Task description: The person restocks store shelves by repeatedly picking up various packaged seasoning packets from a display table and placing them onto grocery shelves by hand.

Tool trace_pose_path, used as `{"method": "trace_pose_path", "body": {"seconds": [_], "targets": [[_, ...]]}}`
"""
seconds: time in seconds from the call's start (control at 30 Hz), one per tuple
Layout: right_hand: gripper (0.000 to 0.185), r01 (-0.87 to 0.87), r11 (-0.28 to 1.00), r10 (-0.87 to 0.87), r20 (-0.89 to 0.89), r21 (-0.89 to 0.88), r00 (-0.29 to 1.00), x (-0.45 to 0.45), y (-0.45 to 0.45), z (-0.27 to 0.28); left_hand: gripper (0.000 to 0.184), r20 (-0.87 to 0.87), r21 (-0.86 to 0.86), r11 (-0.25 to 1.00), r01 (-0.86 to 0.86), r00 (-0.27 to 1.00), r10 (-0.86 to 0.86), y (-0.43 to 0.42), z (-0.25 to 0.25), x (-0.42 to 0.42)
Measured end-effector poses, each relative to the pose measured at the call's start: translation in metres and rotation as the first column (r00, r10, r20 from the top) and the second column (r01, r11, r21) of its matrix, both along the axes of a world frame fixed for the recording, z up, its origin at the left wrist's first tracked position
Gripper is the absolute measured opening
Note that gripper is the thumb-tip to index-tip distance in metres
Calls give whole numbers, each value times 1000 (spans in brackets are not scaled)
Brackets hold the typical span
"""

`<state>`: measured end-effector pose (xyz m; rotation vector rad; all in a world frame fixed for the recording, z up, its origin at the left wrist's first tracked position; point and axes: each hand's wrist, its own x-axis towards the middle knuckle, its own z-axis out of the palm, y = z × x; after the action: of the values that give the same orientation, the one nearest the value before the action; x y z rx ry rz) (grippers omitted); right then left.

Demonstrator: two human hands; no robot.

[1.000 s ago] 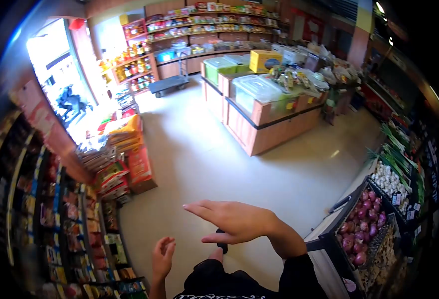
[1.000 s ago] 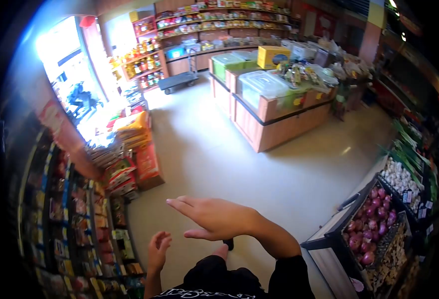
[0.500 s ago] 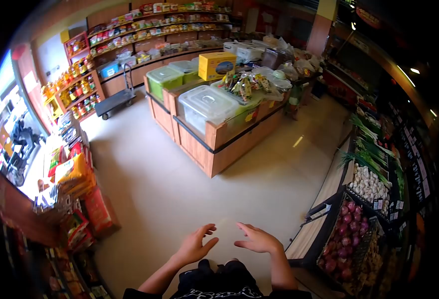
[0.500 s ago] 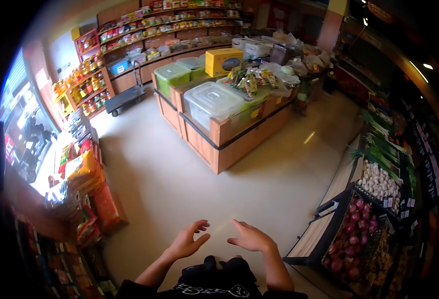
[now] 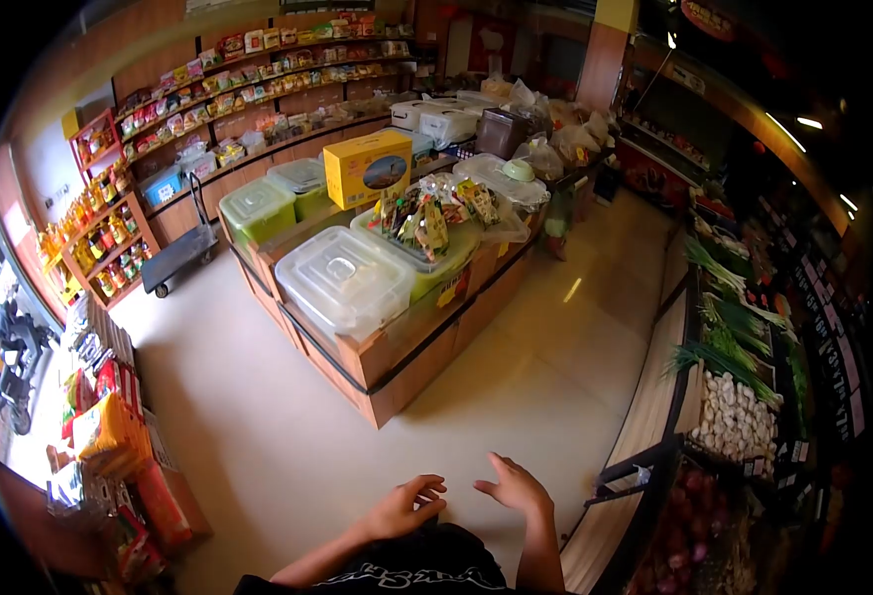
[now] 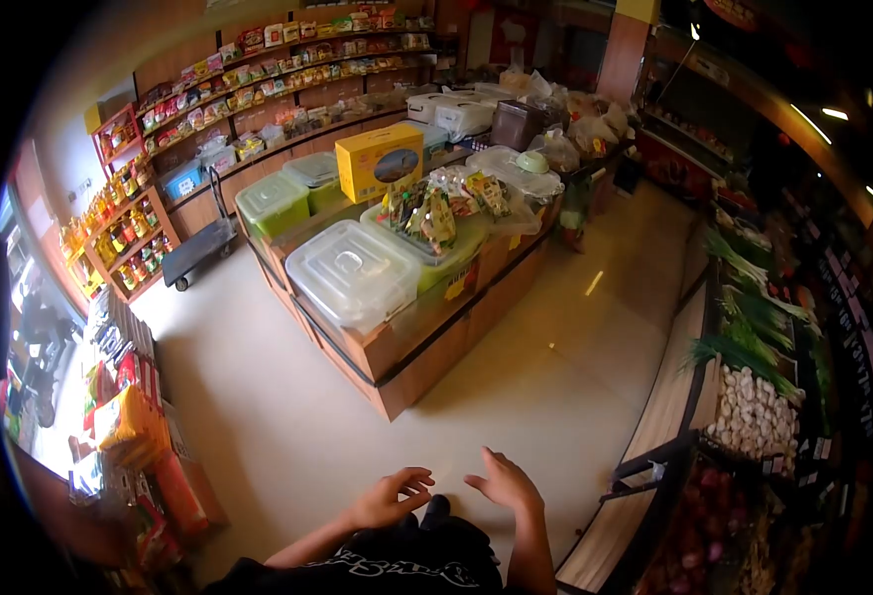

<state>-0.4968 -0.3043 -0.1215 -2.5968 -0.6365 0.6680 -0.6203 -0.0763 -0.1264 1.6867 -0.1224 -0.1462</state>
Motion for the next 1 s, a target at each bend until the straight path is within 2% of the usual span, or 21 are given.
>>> {"method": "trace_pose_path", "body": {"seconds": [0.07, 0.13, 0.2, 0.3, 0.43, 0.5, 0.63, 0.7, 0.77, 0.83, 0.93, 0.97, 1.0], "targets": [[77, -39, 999, 37, 64, 36, 997, 60, 24, 6, 44, 41, 48, 998, -36, 999, 34, 16, -12, 55], [77, -95, 995, 95, 6, -4, 995, 112, 50, 20, 43, 82, 75, 990, -118, 990, 112, 29, -18, 103], [77, -171, 985, 172, -67, 21, 983, 158, 74, 28, 40, 17, -60, 982, -179, 983, 180, 44, -20, 145], [79, -295, 948, 312, -160, 120, 937, 235, 105, 26, 37, -65, -186, 948, -259, 966, 251, 71, -55, 215], [81, -259, 961, 261, -10, 98, 965, 343, 145, -3, 35, -73, -174, 930, -323, 946, 314, 109, -76, 319], [82, -247, 967, 246, 19, 62, 969, 399, 170, -19, 35, -105, -184, 928, -325, 945, 310, 133, -93, 382], [83, -232, 973, 232, -2, -15, 973, 497, 218, -11, 42, -229, -222, 924, -310, 938, 260, 175, -103, 509], [81, -213, 977, 211, 58, 29, 976, 546, 235, -16, 45, -292, -244, 917, -316, 926, 241, 192, -111, 568], [80, -197, 973, 184, 104, 124, 977, 596, 247, -25, 47, -198, -169, 897, -408, 906, 375, 200, -143, 631], [77, -188, 942, 157, 133, 277, 979, 645, 260, -40, 49, -150, -100, 839, -535, 841, 519, 206, -151, 675], [72, 13, 821, 69, -123, 570, 990, 705, 278, -72, 51, -113, -29, 694, -720, 692, 713, 207, -145, 731], [68, 141, 724, 34, -239, 675, 970, 726, 286, -100, 51, -77, -15, 643, -766, 642, 763, 209, -144, 747], [67, 140, 761, 14, -231, 634, 973, 747, 296, -113, 52, -40, 0, 588, -809, 588, 808, 208, -147, 760]]}}
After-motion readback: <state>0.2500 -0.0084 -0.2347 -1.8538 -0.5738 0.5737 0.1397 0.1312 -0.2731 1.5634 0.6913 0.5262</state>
